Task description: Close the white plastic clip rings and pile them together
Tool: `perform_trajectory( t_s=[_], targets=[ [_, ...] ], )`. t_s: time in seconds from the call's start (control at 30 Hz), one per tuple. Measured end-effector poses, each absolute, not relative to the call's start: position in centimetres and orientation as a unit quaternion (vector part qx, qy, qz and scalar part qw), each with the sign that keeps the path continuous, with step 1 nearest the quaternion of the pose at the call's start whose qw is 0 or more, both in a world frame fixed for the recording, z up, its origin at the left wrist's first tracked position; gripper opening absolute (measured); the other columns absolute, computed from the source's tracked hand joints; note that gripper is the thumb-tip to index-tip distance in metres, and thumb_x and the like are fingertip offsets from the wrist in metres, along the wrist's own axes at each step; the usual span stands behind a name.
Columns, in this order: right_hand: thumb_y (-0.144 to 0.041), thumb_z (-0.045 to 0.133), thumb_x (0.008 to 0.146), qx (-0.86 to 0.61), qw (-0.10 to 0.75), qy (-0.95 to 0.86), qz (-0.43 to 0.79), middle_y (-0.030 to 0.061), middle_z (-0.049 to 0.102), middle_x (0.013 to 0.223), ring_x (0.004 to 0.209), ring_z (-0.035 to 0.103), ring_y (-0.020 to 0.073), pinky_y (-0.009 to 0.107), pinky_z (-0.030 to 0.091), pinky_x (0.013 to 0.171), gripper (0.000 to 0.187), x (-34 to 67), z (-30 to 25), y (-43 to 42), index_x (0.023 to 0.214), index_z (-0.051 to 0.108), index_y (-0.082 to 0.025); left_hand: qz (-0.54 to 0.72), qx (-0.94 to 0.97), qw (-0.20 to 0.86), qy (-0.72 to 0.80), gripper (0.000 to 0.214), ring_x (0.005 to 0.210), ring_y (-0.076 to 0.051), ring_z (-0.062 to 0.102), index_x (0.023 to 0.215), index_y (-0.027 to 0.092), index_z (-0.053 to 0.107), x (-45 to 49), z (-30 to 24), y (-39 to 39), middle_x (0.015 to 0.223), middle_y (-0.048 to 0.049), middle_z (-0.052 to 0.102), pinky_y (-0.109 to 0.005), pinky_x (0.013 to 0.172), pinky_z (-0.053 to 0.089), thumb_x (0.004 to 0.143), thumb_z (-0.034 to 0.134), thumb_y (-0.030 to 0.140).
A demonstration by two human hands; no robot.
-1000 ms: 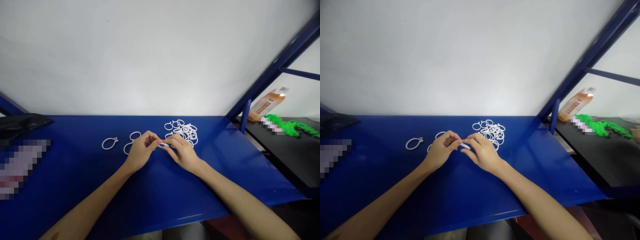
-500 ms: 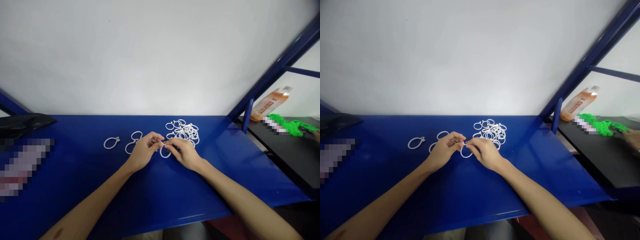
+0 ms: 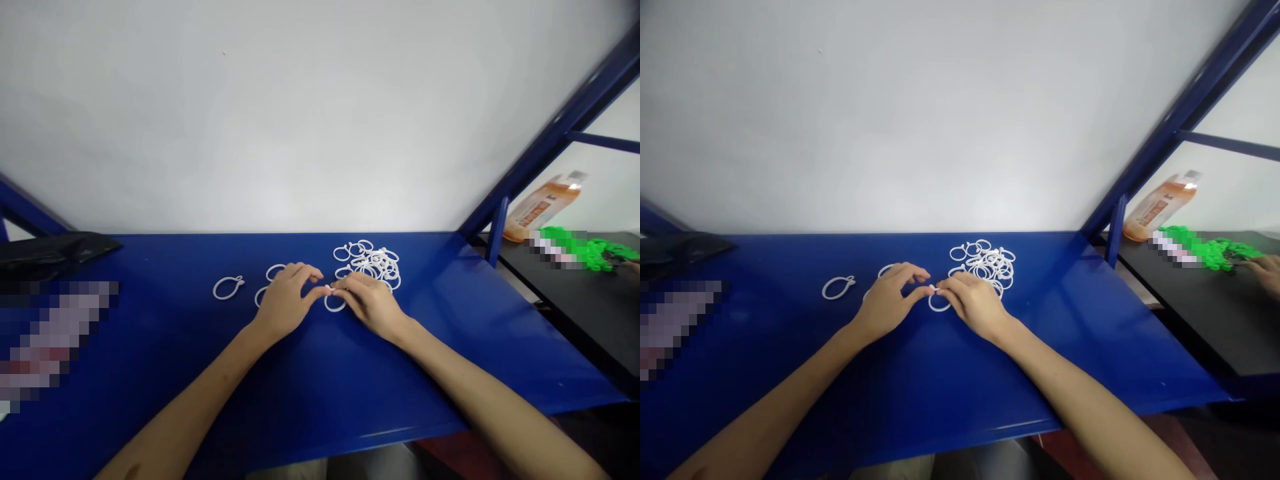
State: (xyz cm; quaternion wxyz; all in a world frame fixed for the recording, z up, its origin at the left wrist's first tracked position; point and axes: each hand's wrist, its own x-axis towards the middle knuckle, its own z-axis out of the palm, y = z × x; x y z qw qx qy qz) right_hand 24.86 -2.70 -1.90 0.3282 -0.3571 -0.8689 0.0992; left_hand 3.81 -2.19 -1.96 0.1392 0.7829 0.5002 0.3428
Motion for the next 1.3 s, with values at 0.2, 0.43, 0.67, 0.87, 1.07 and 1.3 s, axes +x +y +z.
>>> perform_trajectory(
  t_s=[0.2,0.43,0.67,0.87,1.07,1.3],
  targets=[
    [-0.028,0.053,0.098,-0.492,0.355,-0.795,-0.005,0.0069,0.069,0.092,0.085,0.065,0.0211,0.034,0.052,0.077,0.02,26.7,-2.4,-0.3,0.099,0.071,-0.019,0.139,0.749,-0.115,0.637,0.03,0.101,-0.035,0.056,0.104,0.015,0.065,2.0,-2.5,-1.1,0.101,-0.0159,0.065,-0.046,0.083,0.044,0.092,0.056,0.041],
    [-0.029,0.054,0.097,-0.543,0.361,-0.757,-0.03,0.0063,0.07,0.088,0.082,0.064,0.0211,0.033,0.05,0.076,0.021,27.5,-2.4,1.1,0.102,0.072,-0.02,0.105,0.821,-0.054,0.559,0.019,0.1,-0.028,0.055,0.105,0.017,0.064,2.9,-2.9,-1.3,0.104,-0.01,0.065,-0.041,0.084,0.041,0.097,0.048,0.024],
    [-0.033,0.057,0.097,-0.559,0.338,-0.754,-0.072,0.0078,0.07,0.091,0.085,0.059,0.0248,0.039,0.048,0.083,0.022,27.1,-2.8,2.2,0.102,0.072,-0.018,0.149,0.892,0.028,0.427,0.01,0.094,-0.023,0.054,0.092,0.02,0.064,3.9,-2.6,-2.2,0.095,-0.0034,0.065,-0.038,0.082,0.039,0.095,0.058,0.027],
    [-0.029,0.056,0.097,-0.522,0.348,-0.774,-0.083,0.0079,0.068,0.088,0.084,0.055,0.025,0.04,0.048,0.081,0.02,27.6,-2.6,1.6,0.102,0.072,-0.018,0.212,0.878,0.035,0.428,0.008,0.096,-0.024,0.053,0.092,0.02,0.064,3.6,-2.6,-1.9,0.101,-0.0043,0.063,-0.039,0.084,0.042,0.092,0.063,0.028],
    [-0.025,0.053,0.098,-0.427,0.352,-0.832,-0.018,0.0077,0.069,0.094,0.089,0.057,0.0241,0.041,0.048,0.084,0.018,26.3,-1.7,-0.5,0.105,0.069,-0.02,0.292,0.86,0.091,0.409,0.008,0.101,-0.022,0.056,0.094,0.019,0.062,4.0,-2.7,-2.1,0.107,-0.0051,0.063,-0.041,0.094,0.043,0.095,0.058,0.026],
    [-0.024,0.051,0.099,-0.35,0.337,-0.87,0.087,0.0078,0.068,0.104,0.097,0.061,0.0218,0.039,0.052,0.087,0.017,24.7,-2.0,-2.4,0.11,0.062,-0.02,0.377,0.753,0.326,0.429,0.015,0.077,-0.014,0.061,0.086,0.02,0.065,4.5,-1.2,-2.7,0.085,0.0013,0.067,-0.027,0.074,0.047,0.094,0.055,0.03]
  ],
)
